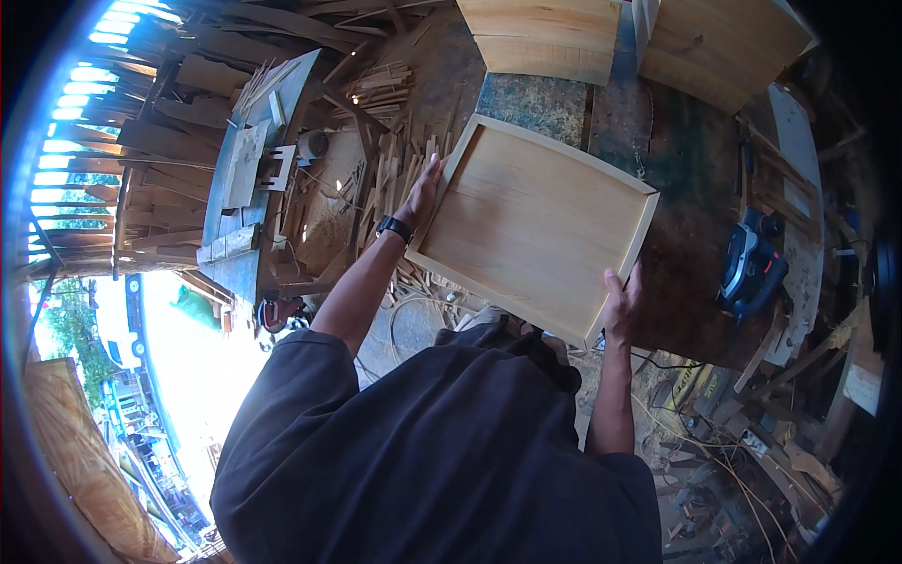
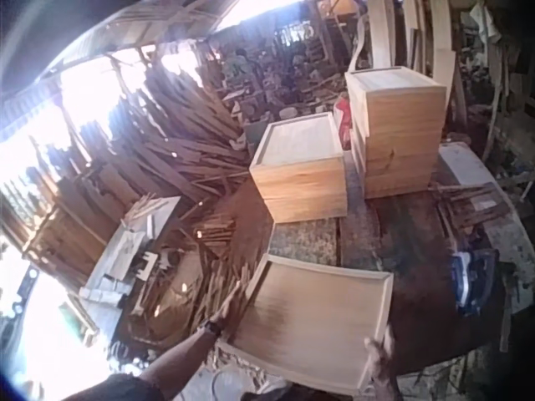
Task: The person handles a wooden box and its panel by hand, uses an electric planer on the side of the box, and checks the fit of the panel against the box opening.
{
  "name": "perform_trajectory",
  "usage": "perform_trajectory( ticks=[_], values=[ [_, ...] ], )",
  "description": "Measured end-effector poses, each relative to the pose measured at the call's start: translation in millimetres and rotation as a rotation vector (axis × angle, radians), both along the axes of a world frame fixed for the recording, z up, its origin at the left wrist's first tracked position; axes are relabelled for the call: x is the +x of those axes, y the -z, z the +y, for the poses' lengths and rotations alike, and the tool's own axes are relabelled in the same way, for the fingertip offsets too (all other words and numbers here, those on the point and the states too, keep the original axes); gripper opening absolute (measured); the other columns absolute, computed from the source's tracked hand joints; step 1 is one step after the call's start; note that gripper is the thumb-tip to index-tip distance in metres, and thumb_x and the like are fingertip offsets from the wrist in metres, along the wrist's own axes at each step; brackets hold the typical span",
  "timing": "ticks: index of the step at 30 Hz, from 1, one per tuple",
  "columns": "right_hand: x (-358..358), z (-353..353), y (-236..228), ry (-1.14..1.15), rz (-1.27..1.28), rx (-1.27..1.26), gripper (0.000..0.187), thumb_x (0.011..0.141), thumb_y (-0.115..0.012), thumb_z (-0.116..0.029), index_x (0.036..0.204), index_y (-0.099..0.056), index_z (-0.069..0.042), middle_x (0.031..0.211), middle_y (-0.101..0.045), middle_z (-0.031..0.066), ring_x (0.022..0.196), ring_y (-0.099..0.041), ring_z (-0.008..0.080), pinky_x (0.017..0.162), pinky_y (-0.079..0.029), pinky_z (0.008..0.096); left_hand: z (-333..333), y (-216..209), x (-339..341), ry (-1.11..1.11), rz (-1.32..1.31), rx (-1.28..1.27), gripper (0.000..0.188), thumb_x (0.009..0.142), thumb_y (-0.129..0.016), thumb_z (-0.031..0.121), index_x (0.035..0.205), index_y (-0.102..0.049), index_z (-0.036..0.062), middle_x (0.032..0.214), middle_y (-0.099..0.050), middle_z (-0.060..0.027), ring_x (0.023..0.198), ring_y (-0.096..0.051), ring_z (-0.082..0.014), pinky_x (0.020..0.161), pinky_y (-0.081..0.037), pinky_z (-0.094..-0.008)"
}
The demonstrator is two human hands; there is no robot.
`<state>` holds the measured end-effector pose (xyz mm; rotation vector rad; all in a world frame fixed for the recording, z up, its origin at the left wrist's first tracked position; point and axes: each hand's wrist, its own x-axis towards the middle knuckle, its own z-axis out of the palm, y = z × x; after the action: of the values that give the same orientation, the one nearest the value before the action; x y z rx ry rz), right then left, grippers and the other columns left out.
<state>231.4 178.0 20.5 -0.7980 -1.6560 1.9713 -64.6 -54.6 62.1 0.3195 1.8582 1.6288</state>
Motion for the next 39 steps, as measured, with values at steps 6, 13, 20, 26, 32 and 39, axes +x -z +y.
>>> perform_trajectory(
  ticks=[6, 13, 20, 26, 32, 39],
  values=[
    [5, -3, 1, 0.041, 0.057, -0.151, 0.062, 0.09, -0.051, -0.007, 0.148, -0.033, 0.005, 0.138, -0.049, 0.0167, 0.124, -0.049, 0.0224, 0.108, -0.036, 0.0311, -30, 47, -28, 0.089, 0.024, 0.018, 0.069, 0.108, -0.02, 0.05, 0.15, -0.036, -0.0015, 0.151, -0.044, -0.0095, 0.138, -0.038, -0.0178, 0.118, -0.022, -0.0305],
    [7, -19, 15, 0.159, -0.238, -0.128, 0.069, 0.093, -0.054, -0.011, 0.152, -0.023, 0.008, 0.15, -0.036, 0.0268, 0.138, -0.038, 0.0299, 0.116, -0.027, 0.0367, -18, 24, -12, -0.008, -0.129, -0.049, 0.067, 0.107, -0.021, 0.051, 0.151, -0.036, 0.0018, 0.148, -0.047, -0.0088, 0.133, -0.043, -0.0165, 0.115, -0.027, -0.0307],
    [4, -12, 5, 0.094, -0.026, -0.241, 0.085, 0.083, -0.057, -0.011, 0.154, -0.015, 0.007, 0.149, -0.033, 0.0281, 0.136, -0.037, 0.0353, 0.115, -0.027, 0.0451, -8, 12, -4, -0.138, -0.246, -0.062, 0.082, 0.1, -0.03, 0.066, 0.154, -0.027, 0.0042, 0.148, -0.047, -0.009, 0.131, -0.048, -0.0175, 0.111, -0.035, -0.032],
    [6, -10, 5, 0.164, -0.065, -0.276, 0.096, 0.069, -0.061, -0.014, 0.153, -0.019, 0.008, 0.143, -0.038, 0.0277, 0.133, -0.04, 0.0349, 0.114, -0.029, 0.0447, -22, 22, -9, -0.161, -0.249, -0.043, 0.09, 0.097, -0.026, 0.071, 0.154, -0.028, 0.0013, 0.143, -0.051, -0.0123, 0.127, -0.052, -0.0191, 0.11, -0.037, -0.0309],
    [20, -5, 9, 0.224, -0.105, -0.275, 0.098, 0.068, -0.061, -0.015, 0.152, -0.018, 0.01, 0.143, -0.037, 0.0302, 0.134, -0.039, 0.0371, 0.113, -0.032, 0.0473, -27, 17, -8, -0.164, -0.256, -0.078, 0.092, 0.096, -0.023, 0.073, 0.155, -0.027, 0.0018, 0.145, -0.049, -0.0129, 0.129, -0.051, -0.0202, 0.111, -0.036, -0.0312],
    [9, -20, 0, 0.222, -0.227, -0.231, 0.092, 0.079, -0.062, -0.02, 0.154, -0.016, 0.008, 0.148, -0.033, 0.0314, 0.136, -0.038, 0.0396, 0.114, -0.03, 0.0486, -27, 17, -3, -0.16, -0.262, -0.051, 0.092, 0.095, -0.026, 0.074, 0.156, -0.024, 0.006, 0.147, -0.047, -0.0129, 0.131, -0.05, -0.0233, 0.113, -0.035, -0.0345]
  ],
)
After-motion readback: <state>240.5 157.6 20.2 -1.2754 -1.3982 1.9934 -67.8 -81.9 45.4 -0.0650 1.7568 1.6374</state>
